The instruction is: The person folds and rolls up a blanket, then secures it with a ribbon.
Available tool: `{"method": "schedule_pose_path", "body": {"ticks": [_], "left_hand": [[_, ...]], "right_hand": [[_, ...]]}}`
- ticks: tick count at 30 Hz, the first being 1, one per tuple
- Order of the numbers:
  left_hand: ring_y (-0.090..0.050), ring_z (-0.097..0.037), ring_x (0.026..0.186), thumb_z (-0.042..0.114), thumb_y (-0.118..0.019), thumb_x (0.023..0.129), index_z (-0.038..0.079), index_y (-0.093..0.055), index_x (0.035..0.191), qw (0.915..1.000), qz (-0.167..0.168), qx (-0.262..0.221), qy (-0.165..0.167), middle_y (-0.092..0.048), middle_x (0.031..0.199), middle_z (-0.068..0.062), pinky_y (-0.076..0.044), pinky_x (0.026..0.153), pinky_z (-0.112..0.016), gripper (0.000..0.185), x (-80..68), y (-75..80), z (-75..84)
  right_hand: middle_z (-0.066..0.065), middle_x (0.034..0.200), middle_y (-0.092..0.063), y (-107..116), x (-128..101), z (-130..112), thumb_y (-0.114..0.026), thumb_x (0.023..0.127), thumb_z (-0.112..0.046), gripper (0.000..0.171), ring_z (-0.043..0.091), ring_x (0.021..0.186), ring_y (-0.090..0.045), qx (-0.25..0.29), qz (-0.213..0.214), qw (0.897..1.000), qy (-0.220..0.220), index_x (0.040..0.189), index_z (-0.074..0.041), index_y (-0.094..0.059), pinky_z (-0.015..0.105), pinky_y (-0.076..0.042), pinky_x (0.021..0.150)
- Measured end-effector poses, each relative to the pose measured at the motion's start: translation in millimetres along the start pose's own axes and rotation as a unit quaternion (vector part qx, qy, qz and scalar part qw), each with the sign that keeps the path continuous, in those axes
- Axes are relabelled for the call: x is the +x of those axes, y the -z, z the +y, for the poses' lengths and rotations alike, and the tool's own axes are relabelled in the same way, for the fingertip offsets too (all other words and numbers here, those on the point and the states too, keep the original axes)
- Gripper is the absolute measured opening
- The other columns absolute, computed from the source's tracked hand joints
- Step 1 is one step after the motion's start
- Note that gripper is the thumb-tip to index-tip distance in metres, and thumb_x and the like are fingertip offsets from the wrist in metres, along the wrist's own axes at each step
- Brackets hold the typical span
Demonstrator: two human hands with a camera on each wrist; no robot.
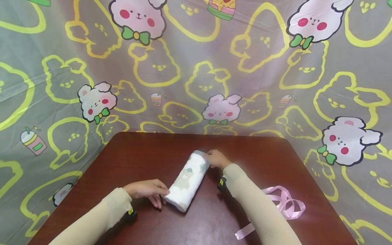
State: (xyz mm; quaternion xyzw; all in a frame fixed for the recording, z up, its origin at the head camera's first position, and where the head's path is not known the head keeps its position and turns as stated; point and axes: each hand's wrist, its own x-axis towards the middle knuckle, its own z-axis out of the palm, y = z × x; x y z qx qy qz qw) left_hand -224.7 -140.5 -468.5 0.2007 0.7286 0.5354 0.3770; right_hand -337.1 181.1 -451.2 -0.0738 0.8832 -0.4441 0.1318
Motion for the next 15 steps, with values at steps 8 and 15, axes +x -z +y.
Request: {"method": "schedule_pose_path", "body": {"ticks": [8,15], "left_hand": [[-0.070,-0.031,0.066,0.029,-0.060,0.097,-0.002,-0.067,0.095,0.9998,-0.018,0.008,-0.001,-0.069,0.084,-0.022,-0.056,0.056,-0.036,0.031,4.0,-23.6,6.2],[-0.069,-0.029,0.063,0.031,-0.059,0.097,-0.002,-0.065,0.091,0.9995,-0.025,0.016,-0.009,-0.069,0.082,-0.022,-0.056,0.055,-0.037,0.034,10.1,-35.1,9.1]], "right_hand": [[0.020,0.120,-0.059,-10.8,7.5,-3.9,-0.055,0.100,-0.028,0.044,0.028,0.097,-0.062,0.006,0.005,1.000,0.020,0.126,0.007,-0.056,0.041,-0.055,0.076],[0.019,0.124,-0.057,-18.9,11.0,-10.4,-0.054,0.101,-0.029,0.045,0.031,0.108,-0.058,0.015,0.006,1.000,0.021,0.130,0.005,-0.053,0.042,-0.053,0.083]]}}
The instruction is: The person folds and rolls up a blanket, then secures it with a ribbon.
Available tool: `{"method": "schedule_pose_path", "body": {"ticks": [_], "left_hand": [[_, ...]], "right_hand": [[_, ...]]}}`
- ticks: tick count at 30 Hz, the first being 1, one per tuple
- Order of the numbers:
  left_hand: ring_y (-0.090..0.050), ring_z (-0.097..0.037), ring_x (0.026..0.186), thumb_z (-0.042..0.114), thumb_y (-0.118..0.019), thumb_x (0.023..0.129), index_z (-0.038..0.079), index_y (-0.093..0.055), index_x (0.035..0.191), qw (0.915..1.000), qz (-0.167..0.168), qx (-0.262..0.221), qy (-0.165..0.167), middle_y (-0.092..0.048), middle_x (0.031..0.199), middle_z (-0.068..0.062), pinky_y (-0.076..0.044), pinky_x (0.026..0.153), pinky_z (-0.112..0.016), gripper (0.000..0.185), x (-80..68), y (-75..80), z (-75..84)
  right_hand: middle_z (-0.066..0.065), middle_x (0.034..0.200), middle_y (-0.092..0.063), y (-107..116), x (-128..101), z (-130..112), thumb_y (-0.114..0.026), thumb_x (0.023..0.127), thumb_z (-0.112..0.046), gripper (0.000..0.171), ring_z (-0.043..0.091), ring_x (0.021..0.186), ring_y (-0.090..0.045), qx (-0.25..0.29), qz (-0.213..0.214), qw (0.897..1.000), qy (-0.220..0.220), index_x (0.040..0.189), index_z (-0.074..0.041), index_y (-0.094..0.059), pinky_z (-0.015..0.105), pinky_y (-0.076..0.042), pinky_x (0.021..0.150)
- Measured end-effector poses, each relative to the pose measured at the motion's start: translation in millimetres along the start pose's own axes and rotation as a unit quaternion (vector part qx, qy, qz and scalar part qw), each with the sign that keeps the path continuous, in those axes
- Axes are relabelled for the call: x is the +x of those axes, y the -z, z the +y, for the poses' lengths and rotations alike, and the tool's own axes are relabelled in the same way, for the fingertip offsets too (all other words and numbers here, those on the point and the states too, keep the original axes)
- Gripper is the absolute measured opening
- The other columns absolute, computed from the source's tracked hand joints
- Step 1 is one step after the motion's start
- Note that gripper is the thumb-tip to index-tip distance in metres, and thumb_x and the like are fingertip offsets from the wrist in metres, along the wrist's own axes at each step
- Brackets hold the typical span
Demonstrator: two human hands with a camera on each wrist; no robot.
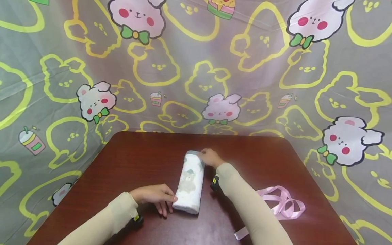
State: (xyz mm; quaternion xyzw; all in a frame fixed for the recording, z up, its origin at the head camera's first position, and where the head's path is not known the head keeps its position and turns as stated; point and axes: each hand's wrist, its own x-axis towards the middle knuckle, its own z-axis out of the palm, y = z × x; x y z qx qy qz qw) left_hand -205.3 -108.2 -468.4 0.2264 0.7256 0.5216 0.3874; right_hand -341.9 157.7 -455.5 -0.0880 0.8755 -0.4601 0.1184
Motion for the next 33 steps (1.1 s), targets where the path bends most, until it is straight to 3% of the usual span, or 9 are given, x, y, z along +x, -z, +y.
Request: {"method": "schedule_pose_path", "body": {"ticks": [14,24,33], "left_hand": [[-0.069,-0.027,0.062,0.033,-0.058,0.098,-0.004,-0.066,0.088,0.9999,0.001,0.012,0.002,-0.070,0.078,-0.020,-0.056,0.054,-0.037,0.039,10.1,-11.2,1.7],[-0.068,-0.027,0.060,0.032,-0.058,0.098,-0.006,-0.065,0.089,0.9997,0.011,0.023,-0.001,-0.069,0.077,-0.020,-0.056,0.055,-0.039,0.040,4.8,-10.5,7.5],[-0.067,-0.025,0.058,0.026,-0.058,0.099,-0.007,-0.066,0.091,0.9981,0.022,0.055,-0.017,-0.067,0.070,-0.016,-0.056,0.054,-0.039,0.035,-5.8,-1.5,18.5]], "right_hand": [[0.016,0.122,-0.059,-5.3,10.3,-3.6,-0.054,0.100,-0.031,0.042,0.028,0.105,-0.059,-0.019,0.007,1.000,0.000,0.127,0.002,-0.057,0.041,-0.053,0.081],[0.017,0.119,-0.059,-2.5,6.0,-5.6,-0.052,0.101,-0.031,0.044,0.028,0.102,-0.059,-0.014,0.004,1.000,0.011,0.128,0.004,-0.055,0.040,-0.054,0.078],[0.019,0.121,-0.059,27.2,-17.6,11.0,-0.053,0.101,-0.030,0.042,0.034,0.104,-0.060,-0.010,-0.003,1.000,0.004,0.130,0.002,-0.053,0.045,-0.052,0.084]]}}
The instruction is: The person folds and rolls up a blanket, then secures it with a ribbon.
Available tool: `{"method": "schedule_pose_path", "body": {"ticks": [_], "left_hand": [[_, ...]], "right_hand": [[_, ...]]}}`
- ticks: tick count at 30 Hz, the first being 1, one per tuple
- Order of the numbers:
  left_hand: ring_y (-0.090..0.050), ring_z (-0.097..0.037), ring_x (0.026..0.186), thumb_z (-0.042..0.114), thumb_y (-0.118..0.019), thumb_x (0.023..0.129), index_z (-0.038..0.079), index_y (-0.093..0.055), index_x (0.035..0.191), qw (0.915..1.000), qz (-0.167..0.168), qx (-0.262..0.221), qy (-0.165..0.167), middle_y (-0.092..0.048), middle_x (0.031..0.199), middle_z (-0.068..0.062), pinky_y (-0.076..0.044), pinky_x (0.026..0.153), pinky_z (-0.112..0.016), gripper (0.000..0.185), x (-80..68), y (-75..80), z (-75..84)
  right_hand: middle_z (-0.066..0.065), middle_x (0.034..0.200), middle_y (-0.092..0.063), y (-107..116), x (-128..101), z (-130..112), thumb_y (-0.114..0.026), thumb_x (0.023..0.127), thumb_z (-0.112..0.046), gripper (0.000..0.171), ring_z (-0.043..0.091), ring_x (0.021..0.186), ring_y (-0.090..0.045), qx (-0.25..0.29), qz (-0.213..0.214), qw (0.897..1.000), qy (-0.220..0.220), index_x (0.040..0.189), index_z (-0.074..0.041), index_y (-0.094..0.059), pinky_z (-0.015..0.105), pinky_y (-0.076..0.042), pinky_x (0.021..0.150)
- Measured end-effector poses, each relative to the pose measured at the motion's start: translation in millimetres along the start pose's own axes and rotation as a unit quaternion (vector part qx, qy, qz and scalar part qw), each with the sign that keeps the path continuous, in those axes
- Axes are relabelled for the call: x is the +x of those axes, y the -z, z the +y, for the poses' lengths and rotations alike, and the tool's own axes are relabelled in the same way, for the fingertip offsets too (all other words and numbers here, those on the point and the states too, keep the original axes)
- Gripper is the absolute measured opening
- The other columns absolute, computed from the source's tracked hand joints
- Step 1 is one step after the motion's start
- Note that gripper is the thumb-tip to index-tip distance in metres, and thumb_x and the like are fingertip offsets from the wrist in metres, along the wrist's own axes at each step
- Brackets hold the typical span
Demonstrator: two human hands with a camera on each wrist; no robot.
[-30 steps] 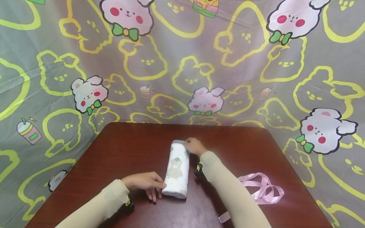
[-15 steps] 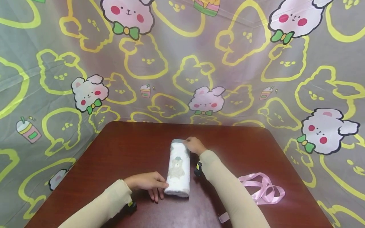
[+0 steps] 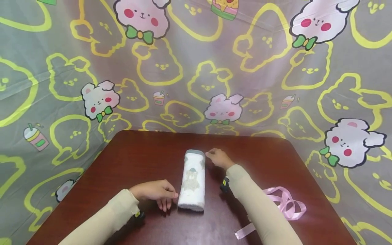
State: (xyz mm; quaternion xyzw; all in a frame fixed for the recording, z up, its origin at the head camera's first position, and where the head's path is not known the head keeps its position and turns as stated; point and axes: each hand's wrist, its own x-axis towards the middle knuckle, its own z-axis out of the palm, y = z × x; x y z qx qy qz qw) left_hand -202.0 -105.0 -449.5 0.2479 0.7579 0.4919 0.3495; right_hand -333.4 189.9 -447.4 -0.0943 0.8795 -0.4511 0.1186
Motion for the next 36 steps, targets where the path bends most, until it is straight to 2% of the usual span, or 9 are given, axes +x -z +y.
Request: {"method": "schedule_pose_path", "body": {"ticks": [8,15,18,20,23,25,27,30,36], "left_hand": [[-0.065,-0.019,0.062,0.018,-0.056,0.099,-0.006,-0.063,0.093,0.9964,-0.043,-0.001,-0.074,-0.064,0.074,-0.011,-0.055,0.058,-0.034,0.025,8.1,-10.6,33.9],[-0.065,-0.018,0.060,0.015,-0.056,0.099,-0.007,-0.062,0.095,0.9905,-0.067,0.044,-0.112,-0.066,0.072,-0.014,-0.056,0.058,-0.036,0.023,34.9,-49.1,64.6],[-0.066,-0.014,0.061,0.017,-0.057,0.099,0.000,-0.065,0.095,0.9837,-0.058,0.117,-0.124,-0.067,0.071,-0.005,-0.055,0.058,-0.029,0.019,47.8,-69.3,73.3],[-0.063,-0.007,0.061,0.021,-0.058,0.099,0.008,-0.066,0.092,0.9671,-0.047,0.208,-0.139,-0.066,0.070,0.003,-0.052,0.057,-0.022,0.017,57.4,-82.3,77.1],[-0.055,0.004,0.060,0.028,-0.059,0.098,0.017,-0.066,0.087,0.9171,-0.028,0.359,-0.171,-0.060,0.069,0.016,-0.044,0.058,-0.014,0.016,72.4,-99.6,78.8],[-0.051,0.005,0.060,0.032,-0.061,0.096,0.020,-0.066,0.086,0.8832,-0.018,0.430,-0.187,-0.056,0.069,0.019,-0.040,0.058,-0.012,0.016,81.1,-110.4,78.6],[-0.048,0.007,0.060,0.035,-0.064,0.094,0.022,-0.067,0.086,0.8607,-0.008,0.470,-0.195,-0.053,0.069,0.021,-0.039,0.058,-0.012,0.015,87.9,-120.7,78.1],[-0.047,0.009,0.059,0.038,-0.066,0.091,0.026,-0.069,0.086,0.8454,0.010,0.495,-0.200,-0.053,0.067,0.023,-0.039,0.057,-0.012,0.014,95.9,-133.2,80.8],[-0.046,0.008,0.056,0.043,-0.067,0.089,0.030,-0.069,0.080,0.8334,0.039,0.519,-0.186,-0.053,0.063,0.024,-0.040,0.053,-0.014,0.016,112.3,-148.2,88.5]], "right_hand": [[0.016,0.109,-0.064,46.7,-35.0,21.8,-0.058,0.099,-0.026,0.034,0.028,0.093,-0.061,-0.088,-0.014,0.995,0.046,0.121,0.001,-0.061,0.043,-0.052,0.081],[0.009,0.109,-0.065,78.3,-65.8,34.5,-0.059,0.098,-0.028,0.034,0.025,0.097,-0.061,-0.175,-0.014,0.981,0.079,0.118,0.000,-0.064,0.046,-0.049,0.083],[0.009,0.110,-0.065,89.1,-78.1,39.3,-0.059,0.098,-0.028,0.035,0.026,0.099,-0.061,-0.195,-0.020,0.977,0.081,0.117,0.001,-0.064,0.047,-0.049,0.083],[0.008,0.107,-0.066,96.4,-85.2,42.4,-0.059,0.098,-0.027,0.034,0.025,0.097,-0.062,-0.205,-0.023,0.975,0.078,0.116,0.001,-0.064,0.045,-0.050,0.081],[0.007,0.098,-0.067,108.2,-92.8,46.0,-0.060,0.097,-0.024,0.031,0.023,0.087,-0.063,-0.209,-0.031,0.974,0.077,0.113,0.001,-0.065,0.041,-0.051,0.074],[0.005,0.091,-0.066,115.8,-96.9,48.3,-0.061,0.096,-0.023,0.027,0.021,0.080,-0.061,-0.208,-0.033,0.975,0.073,0.110,0.000,-0.066,0.038,-0.051,0.069],[0.007,0.087,-0.064,123.1,-101.2,50.2,-0.062,0.096,-0.021,0.026,0.022,0.076,-0.059,-0.196,-0.046,0.977,0.074,0.108,0.001,-0.066,0.038,-0.049,0.065],[0.008,0.086,-0.064,132.2,-108.8,56.5,-0.065,0.093,-0.017,0.023,0.021,0.075,-0.057,-0.171,-0.063,0.981,0.065,0.106,0.002,-0.066,0.035,-0.048,0.064],[0.009,0.088,-0.067,147.8,-130.5,78.1,-0.069,0.088,-0.005,0.020,0.018,0.075,-0.058,-0.144,-0.077,0.984,0.066,0.103,0.007,-0.064,0.031,-0.049,0.063]]}}
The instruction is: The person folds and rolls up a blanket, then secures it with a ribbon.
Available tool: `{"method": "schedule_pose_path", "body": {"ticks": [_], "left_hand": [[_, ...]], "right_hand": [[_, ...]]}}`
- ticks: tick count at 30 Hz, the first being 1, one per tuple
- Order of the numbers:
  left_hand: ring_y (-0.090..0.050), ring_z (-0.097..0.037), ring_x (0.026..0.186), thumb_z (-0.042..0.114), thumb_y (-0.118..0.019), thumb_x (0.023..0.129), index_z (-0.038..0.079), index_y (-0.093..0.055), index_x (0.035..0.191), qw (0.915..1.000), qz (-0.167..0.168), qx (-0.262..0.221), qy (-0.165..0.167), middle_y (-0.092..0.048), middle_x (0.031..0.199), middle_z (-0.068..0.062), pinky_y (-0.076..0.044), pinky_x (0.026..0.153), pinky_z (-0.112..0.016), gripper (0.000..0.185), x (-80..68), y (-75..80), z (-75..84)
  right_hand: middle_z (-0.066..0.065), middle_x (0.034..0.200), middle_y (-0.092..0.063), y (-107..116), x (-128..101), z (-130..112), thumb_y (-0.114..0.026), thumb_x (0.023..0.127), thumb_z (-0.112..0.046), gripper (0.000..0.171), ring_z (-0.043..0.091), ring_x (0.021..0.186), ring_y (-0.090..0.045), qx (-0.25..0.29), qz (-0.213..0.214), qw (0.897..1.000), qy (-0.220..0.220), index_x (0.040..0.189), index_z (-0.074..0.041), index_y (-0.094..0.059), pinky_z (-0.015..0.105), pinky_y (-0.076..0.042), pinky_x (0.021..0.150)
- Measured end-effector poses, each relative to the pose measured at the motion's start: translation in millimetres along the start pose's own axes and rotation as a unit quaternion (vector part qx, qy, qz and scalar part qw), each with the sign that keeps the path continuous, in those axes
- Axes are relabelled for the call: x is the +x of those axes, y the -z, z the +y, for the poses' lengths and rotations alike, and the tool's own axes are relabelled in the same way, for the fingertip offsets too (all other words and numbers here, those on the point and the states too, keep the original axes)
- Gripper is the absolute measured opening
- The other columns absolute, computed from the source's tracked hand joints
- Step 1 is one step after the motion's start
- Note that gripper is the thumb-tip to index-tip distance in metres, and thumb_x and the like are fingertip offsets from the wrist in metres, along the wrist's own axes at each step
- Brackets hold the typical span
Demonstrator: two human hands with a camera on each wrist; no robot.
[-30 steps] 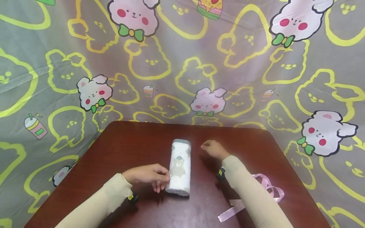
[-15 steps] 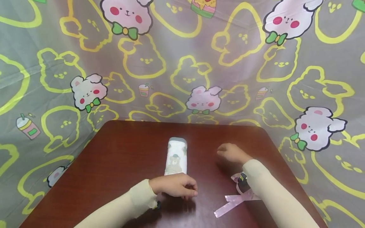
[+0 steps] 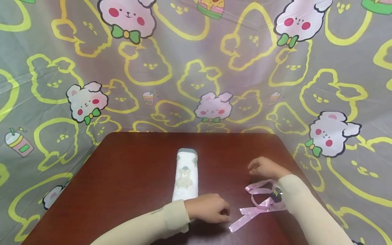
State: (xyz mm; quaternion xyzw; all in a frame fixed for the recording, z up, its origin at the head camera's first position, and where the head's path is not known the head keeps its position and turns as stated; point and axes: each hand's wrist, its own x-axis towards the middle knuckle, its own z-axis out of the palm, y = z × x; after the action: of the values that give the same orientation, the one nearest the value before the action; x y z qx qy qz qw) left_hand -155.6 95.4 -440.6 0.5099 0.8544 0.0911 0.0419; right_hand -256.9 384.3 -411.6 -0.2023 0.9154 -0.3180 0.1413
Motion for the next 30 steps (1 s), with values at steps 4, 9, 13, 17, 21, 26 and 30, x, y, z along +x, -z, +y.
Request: {"method": "schedule_pose_path", "body": {"ticks": [4,9,13,17,21,26,30], "left_hand": [[-0.047,0.004,0.055,0.048,-0.067,0.087,0.030,-0.065,0.073,0.9996,-0.008,0.019,0.017,-0.051,0.061,0.022,-0.041,0.052,-0.017,0.023,11.4,-6.9,3.3],[-0.048,0.001,0.056,0.054,-0.067,0.084,0.030,-0.061,0.071,0.9979,-0.018,0.024,0.057,-0.051,0.060,0.020,-0.042,0.052,-0.022,0.029,21.4,-16.0,9.9],[-0.051,-0.004,0.058,0.065,-0.066,0.080,0.026,-0.057,0.074,0.9934,-0.023,0.034,0.107,-0.054,0.064,0.013,-0.044,0.053,-0.026,0.041,29.4,-21.6,19.8],[-0.052,-0.006,0.058,0.069,-0.065,0.078,0.025,-0.055,0.068,0.9894,-0.018,0.058,0.132,-0.056,0.066,0.010,-0.044,0.052,-0.029,0.046,36.2,-27.1,26.7],[-0.053,-0.007,0.057,0.057,-0.069,0.081,0.026,-0.056,0.060,0.9876,-0.012,0.078,0.135,-0.059,0.065,0.011,-0.045,0.050,-0.030,0.039,40.6,-30.6,28.2],[-0.049,-0.008,0.054,0.037,-0.071,0.082,0.024,-0.056,0.061,0.9866,-0.027,0.076,0.142,-0.056,0.061,0.010,-0.044,0.048,-0.031,0.029,42.6,-30.3,27.7],[-0.046,-0.009,0.053,0.028,-0.072,0.078,0.024,-0.055,0.060,0.9873,-0.038,0.063,0.141,-0.051,0.058,0.010,-0.041,0.045,-0.031,0.025,41.5,-24.8,25.1]], "right_hand": [[0.009,0.088,-0.066,5.9,-12.8,10.9,-0.069,0.087,-0.003,0.021,0.018,0.078,-0.060,-0.007,0.019,1.000,-0.009,0.103,0.008,-0.064,0.029,-0.050,0.064],[0.013,0.094,-0.066,11.4,-23.9,20.6,-0.072,0.085,-0.007,0.025,0.030,0.088,-0.062,-0.050,0.064,0.995,-0.054,0.104,0.006,-0.065,0.043,-0.052,0.074],[0.018,0.101,-0.065,12.4,-32.8,34.2,-0.075,0.080,-0.008,0.030,0.039,0.096,-0.060,-0.094,0.088,0.987,-0.092,0.105,0.004,-0.066,0.054,-0.048,0.080],[0.018,0.102,-0.065,10.1,-39.0,44.2,-0.077,0.078,-0.007,0.032,0.041,0.097,-0.060,-0.097,0.086,0.984,-0.119,0.106,0.004,-0.065,0.056,-0.048,0.081],[0.016,0.098,-0.066,5.4,-44.3,46.5,-0.076,0.078,-0.005,0.030,0.037,0.094,-0.061,-0.092,0.084,0.984,-0.130,0.105,0.005,-0.064,0.054,-0.049,0.080],[0.010,0.087,-0.065,-1.7,-51.0,47.5,-0.066,0.080,0.000,0.019,0.029,0.084,-0.061,-0.097,0.085,0.981,-0.145,0.099,0.003,-0.066,0.047,-0.049,0.074],[0.007,0.083,-0.064,-6.3,-55.4,48.8,-0.062,0.079,0.003,0.016,0.025,0.078,-0.058,-0.094,0.081,0.980,-0.154,0.093,-0.001,-0.066,0.042,-0.049,0.068]]}}
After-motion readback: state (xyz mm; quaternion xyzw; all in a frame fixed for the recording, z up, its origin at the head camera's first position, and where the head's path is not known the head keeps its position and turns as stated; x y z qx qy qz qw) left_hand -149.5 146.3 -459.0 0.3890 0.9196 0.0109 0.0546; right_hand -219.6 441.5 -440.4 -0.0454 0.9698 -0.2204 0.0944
